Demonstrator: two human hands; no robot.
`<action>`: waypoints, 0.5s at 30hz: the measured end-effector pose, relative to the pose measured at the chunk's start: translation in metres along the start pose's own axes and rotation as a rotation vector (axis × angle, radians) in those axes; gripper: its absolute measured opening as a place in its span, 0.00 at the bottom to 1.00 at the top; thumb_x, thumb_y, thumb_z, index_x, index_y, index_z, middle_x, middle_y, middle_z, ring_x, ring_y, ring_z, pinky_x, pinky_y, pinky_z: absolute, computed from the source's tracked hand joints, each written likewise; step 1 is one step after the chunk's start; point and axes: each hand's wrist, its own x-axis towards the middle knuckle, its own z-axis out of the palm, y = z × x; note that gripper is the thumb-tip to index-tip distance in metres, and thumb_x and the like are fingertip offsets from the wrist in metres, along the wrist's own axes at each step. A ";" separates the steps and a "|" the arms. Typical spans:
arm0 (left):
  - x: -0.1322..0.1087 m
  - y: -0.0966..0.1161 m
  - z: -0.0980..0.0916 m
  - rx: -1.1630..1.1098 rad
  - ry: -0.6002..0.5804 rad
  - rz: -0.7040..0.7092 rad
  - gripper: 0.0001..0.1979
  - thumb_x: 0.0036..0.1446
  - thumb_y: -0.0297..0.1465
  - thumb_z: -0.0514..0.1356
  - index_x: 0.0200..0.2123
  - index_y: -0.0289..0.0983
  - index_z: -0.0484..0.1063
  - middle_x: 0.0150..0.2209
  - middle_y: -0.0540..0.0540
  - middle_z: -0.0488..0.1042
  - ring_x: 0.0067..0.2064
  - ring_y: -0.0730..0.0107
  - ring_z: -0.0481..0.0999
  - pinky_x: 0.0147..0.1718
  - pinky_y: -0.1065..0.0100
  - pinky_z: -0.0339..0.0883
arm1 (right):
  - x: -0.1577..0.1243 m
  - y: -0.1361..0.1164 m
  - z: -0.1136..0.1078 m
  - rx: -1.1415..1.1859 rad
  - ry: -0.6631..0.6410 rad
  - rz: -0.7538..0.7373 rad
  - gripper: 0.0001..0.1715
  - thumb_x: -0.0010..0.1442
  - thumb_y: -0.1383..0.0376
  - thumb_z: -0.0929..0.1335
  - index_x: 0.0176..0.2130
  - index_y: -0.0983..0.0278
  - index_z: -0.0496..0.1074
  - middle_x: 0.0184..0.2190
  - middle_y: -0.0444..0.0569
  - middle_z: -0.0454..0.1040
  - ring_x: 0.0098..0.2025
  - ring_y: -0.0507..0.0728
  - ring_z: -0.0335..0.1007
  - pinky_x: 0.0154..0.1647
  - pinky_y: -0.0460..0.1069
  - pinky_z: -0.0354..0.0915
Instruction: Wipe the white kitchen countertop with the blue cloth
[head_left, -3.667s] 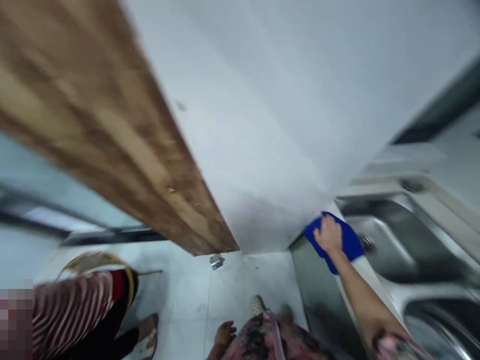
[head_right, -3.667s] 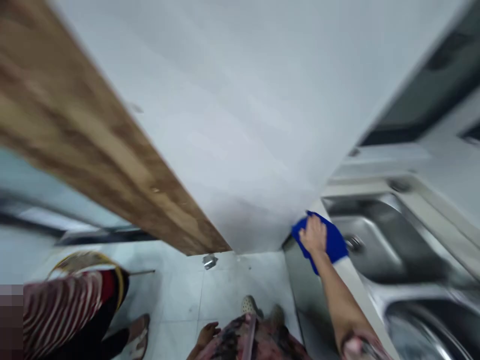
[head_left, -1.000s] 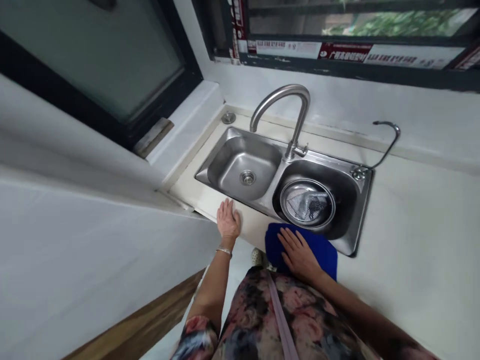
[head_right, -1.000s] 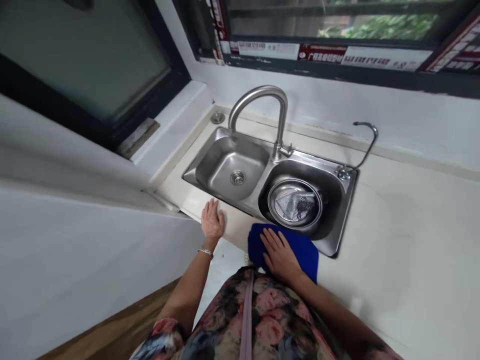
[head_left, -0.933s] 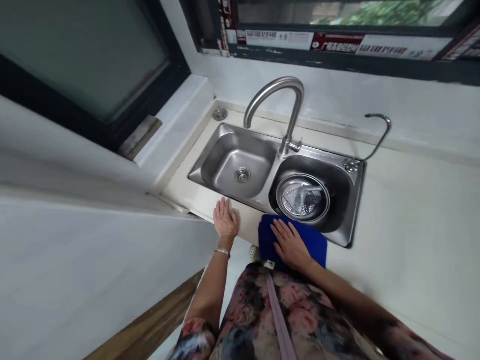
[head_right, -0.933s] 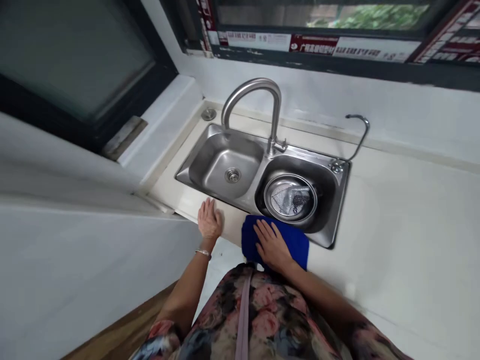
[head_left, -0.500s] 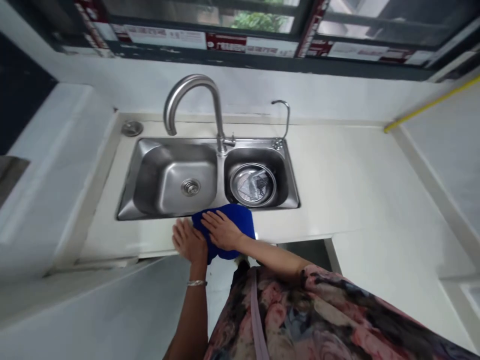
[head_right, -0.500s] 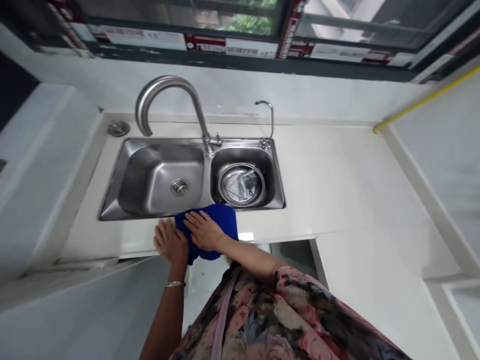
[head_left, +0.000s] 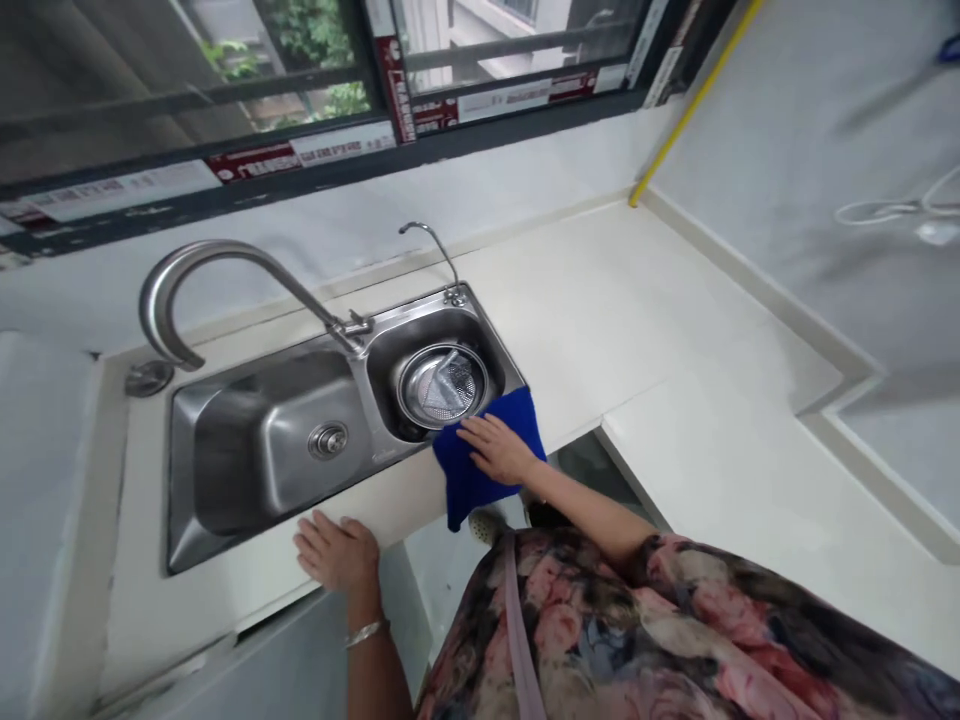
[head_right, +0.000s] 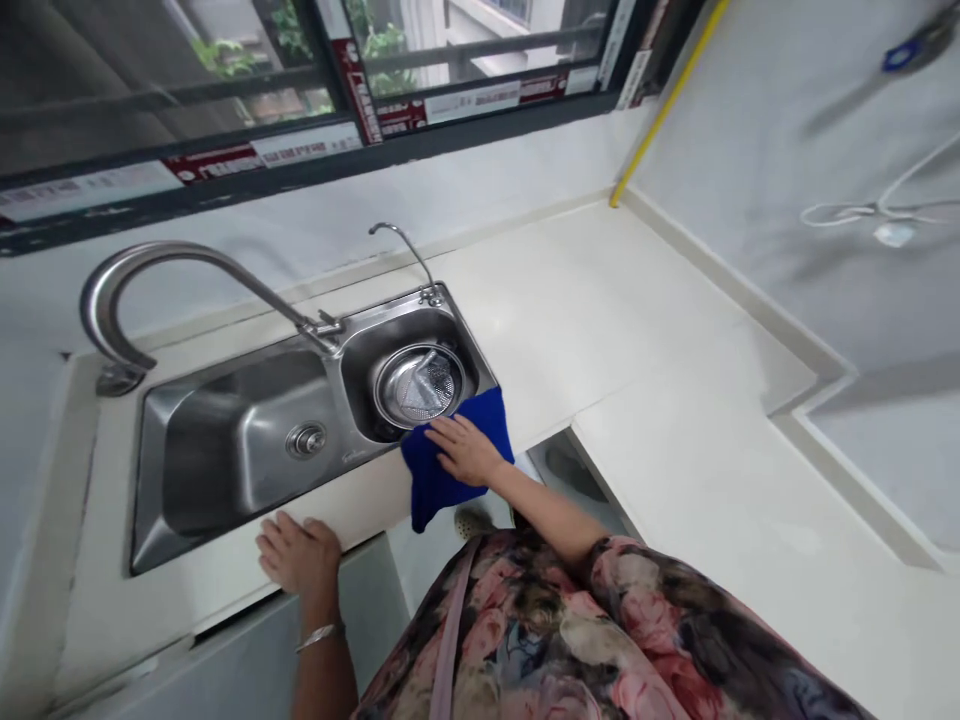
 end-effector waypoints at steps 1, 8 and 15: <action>0.001 0.001 -0.001 0.004 0.003 0.009 0.34 0.70 0.38 0.49 0.72 0.24 0.64 0.73 0.20 0.62 0.77 0.33 0.58 0.71 0.30 0.55 | -0.009 0.016 -0.008 -0.011 0.032 0.052 0.34 0.76 0.60 0.61 0.76 0.65 0.60 0.77 0.57 0.60 0.80 0.62 0.51 0.82 0.67 0.46; 0.014 0.000 -0.009 0.112 -0.060 0.039 0.35 0.66 0.37 0.50 0.72 0.25 0.64 0.70 0.17 0.66 0.73 0.29 0.64 0.65 0.29 0.63 | -0.083 0.123 -0.061 -0.132 0.243 0.411 0.34 0.76 0.60 0.58 0.75 0.65 0.61 0.78 0.56 0.57 0.80 0.63 0.51 0.82 0.67 0.47; 0.013 0.064 0.013 0.094 -0.319 0.370 0.34 0.67 0.39 0.50 0.64 0.18 0.72 0.68 0.12 0.65 0.73 0.25 0.61 0.67 0.30 0.61 | -0.173 0.204 -0.095 -0.210 0.330 0.765 0.36 0.77 0.57 0.55 0.75 0.69 0.60 0.78 0.59 0.56 0.79 0.66 0.50 0.81 0.67 0.46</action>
